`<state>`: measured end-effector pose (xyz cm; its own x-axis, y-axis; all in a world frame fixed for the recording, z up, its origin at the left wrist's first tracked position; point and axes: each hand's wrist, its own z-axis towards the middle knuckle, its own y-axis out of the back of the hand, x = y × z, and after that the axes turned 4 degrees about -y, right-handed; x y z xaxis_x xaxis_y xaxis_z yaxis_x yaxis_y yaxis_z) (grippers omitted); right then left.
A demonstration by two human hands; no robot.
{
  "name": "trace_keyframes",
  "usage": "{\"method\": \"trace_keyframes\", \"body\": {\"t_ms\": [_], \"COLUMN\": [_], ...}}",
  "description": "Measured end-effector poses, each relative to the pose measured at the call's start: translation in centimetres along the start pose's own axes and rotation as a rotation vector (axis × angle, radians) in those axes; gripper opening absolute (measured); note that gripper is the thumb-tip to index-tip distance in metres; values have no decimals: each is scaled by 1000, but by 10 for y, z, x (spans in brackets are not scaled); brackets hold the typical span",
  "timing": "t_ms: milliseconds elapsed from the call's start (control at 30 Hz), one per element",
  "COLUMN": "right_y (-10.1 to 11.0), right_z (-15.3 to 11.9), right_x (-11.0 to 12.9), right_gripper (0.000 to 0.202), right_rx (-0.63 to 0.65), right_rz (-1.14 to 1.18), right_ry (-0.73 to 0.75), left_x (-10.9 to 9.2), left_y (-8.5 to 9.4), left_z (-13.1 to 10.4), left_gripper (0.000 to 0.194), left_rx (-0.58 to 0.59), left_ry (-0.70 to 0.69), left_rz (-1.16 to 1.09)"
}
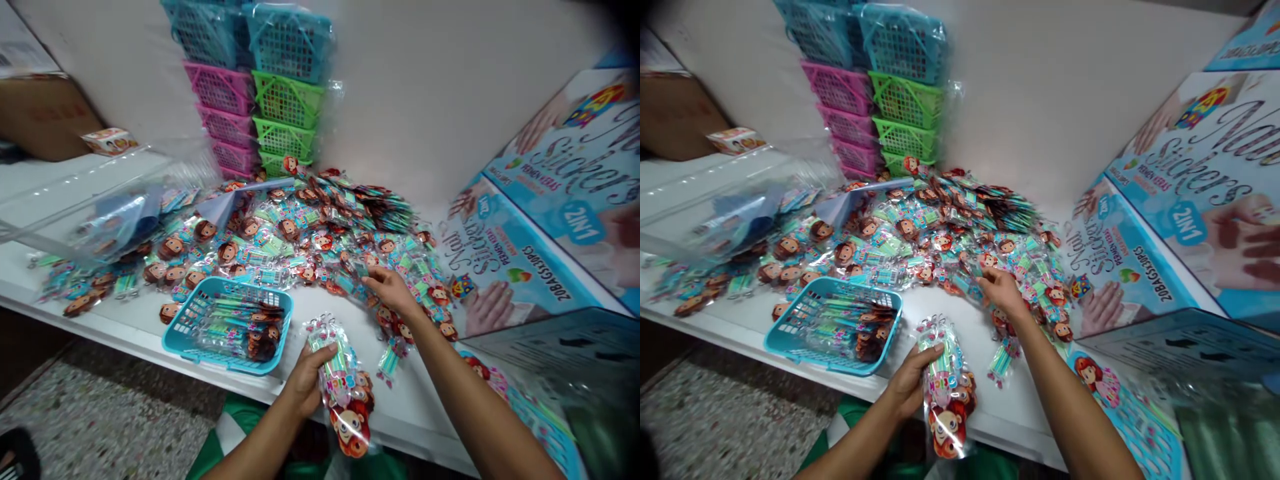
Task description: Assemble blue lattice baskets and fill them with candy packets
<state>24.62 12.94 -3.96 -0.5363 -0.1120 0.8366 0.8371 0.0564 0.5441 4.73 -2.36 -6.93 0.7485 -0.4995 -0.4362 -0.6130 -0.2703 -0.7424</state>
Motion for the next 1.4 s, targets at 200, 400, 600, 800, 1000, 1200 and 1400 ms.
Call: {"method": "trace_keyframes", "body": {"t_ms": [200, 400, 600, 800, 1000, 1200, 1400], "right_y": [25, -28, -59, -39, -46, -26, -59], "right_z": [-28, -113, -137, -100, -87, -106, -141], "right_x": [25, 60, 54, 30, 14, 67, 101], "right_gripper": [36, 36, 27, 37, 22, 22, 26], "right_rx": [-111, 199, 143, 162, 202, 228, 411], "right_rz": [-7, 96, -196, -193, -742, -519, -673], "right_ry": [-17, -154, -77, -210, -133, -84, -43], "left_x": [0, 0, 3, -2, -10, -9, -6], "left_y": [-3, -9, -7, -3, 1, -5, -11], "left_z": [-2, -5, -8, -12, -9, -7, -9], "left_gripper": [48, 60, 52, 43, 42, 45, 50], "left_rx": [-26, 24, 90, -66, -121, -160, -111], "left_ry": [-36, -78, 19, -31, -29, -65, -74], "left_rz": [24, -60, -184, -44, -27, -37, -161]}}
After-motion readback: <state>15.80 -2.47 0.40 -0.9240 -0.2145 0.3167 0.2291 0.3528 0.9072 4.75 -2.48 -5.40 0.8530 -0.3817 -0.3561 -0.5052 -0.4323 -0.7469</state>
